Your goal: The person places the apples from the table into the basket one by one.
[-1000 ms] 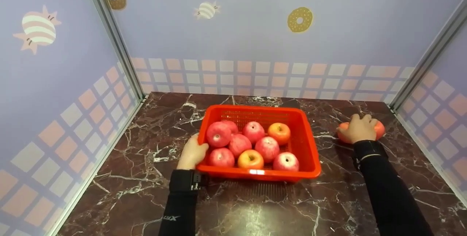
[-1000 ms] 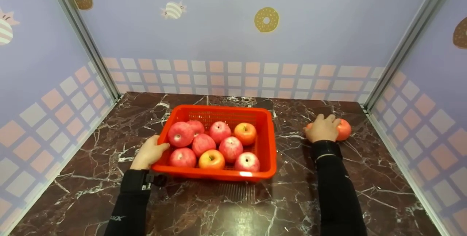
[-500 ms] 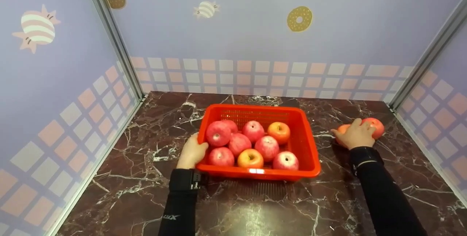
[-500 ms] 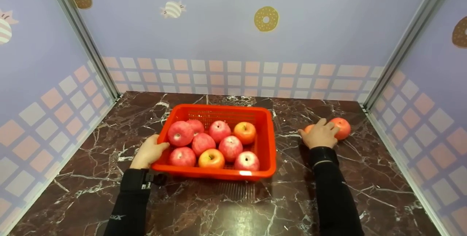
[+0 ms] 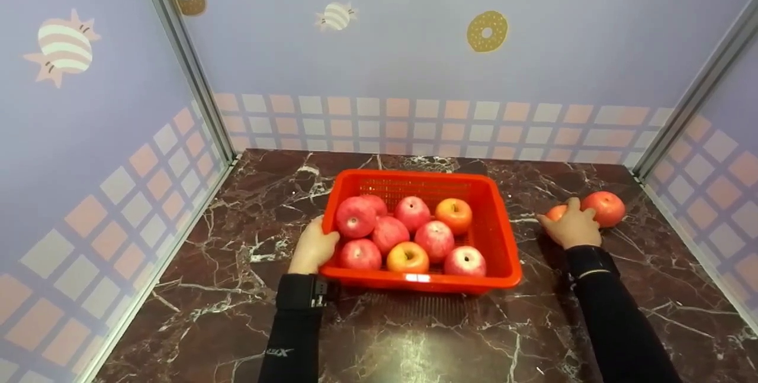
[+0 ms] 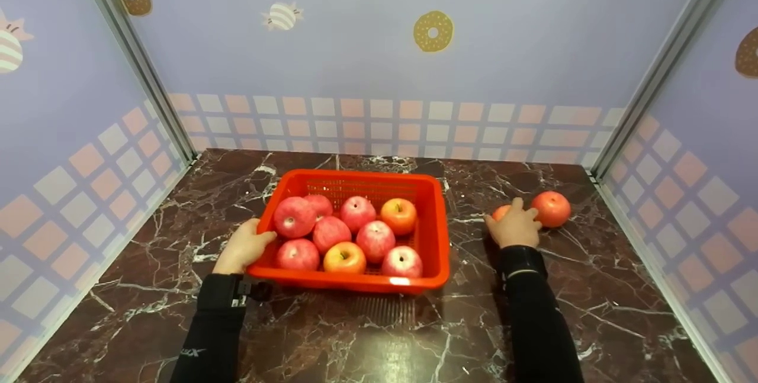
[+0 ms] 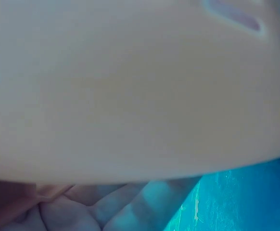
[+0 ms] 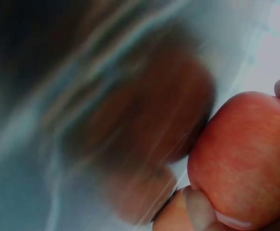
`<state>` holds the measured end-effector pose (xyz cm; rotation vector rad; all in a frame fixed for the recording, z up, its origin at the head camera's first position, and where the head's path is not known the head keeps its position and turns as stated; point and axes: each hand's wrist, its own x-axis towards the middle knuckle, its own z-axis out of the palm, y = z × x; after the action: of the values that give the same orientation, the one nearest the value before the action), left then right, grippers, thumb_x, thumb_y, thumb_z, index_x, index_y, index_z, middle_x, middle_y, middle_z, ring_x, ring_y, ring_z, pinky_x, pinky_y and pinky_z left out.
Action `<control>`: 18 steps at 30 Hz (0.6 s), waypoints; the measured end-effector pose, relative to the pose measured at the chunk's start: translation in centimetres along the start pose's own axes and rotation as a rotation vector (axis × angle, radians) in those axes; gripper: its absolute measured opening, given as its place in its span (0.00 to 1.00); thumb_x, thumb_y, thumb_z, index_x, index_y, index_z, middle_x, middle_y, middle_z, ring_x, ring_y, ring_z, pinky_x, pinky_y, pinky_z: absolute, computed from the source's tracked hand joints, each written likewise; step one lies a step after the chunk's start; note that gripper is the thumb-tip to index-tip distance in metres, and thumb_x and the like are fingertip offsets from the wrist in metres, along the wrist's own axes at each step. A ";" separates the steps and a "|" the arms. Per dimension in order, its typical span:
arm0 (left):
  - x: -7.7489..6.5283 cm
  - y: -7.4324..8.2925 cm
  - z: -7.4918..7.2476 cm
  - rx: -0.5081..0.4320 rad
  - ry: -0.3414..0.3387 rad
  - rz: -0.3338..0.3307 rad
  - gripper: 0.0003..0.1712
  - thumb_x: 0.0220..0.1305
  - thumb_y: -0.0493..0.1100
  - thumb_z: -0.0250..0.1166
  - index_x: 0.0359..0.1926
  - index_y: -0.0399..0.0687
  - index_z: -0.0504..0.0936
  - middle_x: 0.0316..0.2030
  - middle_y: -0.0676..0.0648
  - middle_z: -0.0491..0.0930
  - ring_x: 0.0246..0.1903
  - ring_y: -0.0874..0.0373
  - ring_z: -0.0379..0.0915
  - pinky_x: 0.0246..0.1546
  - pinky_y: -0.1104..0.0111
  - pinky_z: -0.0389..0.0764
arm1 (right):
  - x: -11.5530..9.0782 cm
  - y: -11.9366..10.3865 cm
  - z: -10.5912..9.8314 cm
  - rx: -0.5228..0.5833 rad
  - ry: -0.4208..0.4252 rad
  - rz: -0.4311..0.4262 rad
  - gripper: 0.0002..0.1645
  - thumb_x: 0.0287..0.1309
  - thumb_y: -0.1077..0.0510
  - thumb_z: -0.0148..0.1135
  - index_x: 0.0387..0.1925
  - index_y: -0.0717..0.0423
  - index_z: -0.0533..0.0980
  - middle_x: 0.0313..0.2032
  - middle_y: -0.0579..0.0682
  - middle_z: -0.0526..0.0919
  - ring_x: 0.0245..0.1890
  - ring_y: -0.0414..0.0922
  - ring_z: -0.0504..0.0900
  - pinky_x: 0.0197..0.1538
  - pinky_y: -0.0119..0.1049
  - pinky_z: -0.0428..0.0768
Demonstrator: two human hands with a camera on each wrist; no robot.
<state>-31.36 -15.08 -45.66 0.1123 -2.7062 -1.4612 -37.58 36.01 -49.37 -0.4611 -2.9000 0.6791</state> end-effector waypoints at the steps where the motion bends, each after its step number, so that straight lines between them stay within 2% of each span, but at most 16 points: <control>1: 0.0 0.0 0.0 -0.003 0.000 -0.001 0.26 0.61 0.34 0.54 0.60 0.29 0.77 0.54 0.30 0.82 0.52 0.38 0.77 0.60 0.47 0.75 | -0.2 -0.2 -0.1 0.010 0.000 -0.002 0.53 0.62 0.34 0.62 0.68 0.69 0.54 0.58 0.86 0.61 0.55 0.85 0.69 0.55 0.76 0.73; 7: 0.0 0.1 0.0 -0.005 -0.002 -0.004 0.26 0.61 0.34 0.54 0.61 0.29 0.76 0.54 0.30 0.81 0.53 0.38 0.77 0.61 0.47 0.75 | -1.4 -1.5 -0.9 0.093 0.036 -0.055 0.50 0.63 0.33 0.61 0.66 0.68 0.59 0.56 0.84 0.67 0.54 0.79 0.74 0.58 0.71 0.74; 13: -0.1 0.1 0.0 0.000 0.002 -0.010 0.27 0.61 0.34 0.54 0.62 0.29 0.76 0.55 0.30 0.81 0.54 0.38 0.77 0.61 0.47 0.74 | -2.5 -3.4 -1.9 0.160 0.048 -0.097 0.52 0.64 0.31 0.60 0.69 0.66 0.59 0.59 0.82 0.67 0.57 0.75 0.72 0.60 0.68 0.73; 18: -0.1 0.1 0.1 0.004 -0.005 -0.013 0.27 0.61 0.34 0.54 0.62 0.30 0.76 0.56 0.30 0.81 0.54 0.38 0.77 0.62 0.47 0.74 | -3.3 -4.4 -2.8 0.195 0.062 -0.124 0.52 0.63 0.30 0.60 0.70 0.65 0.59 0.60 0.80 0.67 0.56 0.71 0.73 0.58 0.67 0.74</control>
<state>-31.27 -14.98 -45.65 0.1265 -2.7171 -1.4620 -35.13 32.35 -45.05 -0.2711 -2.7412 0.8984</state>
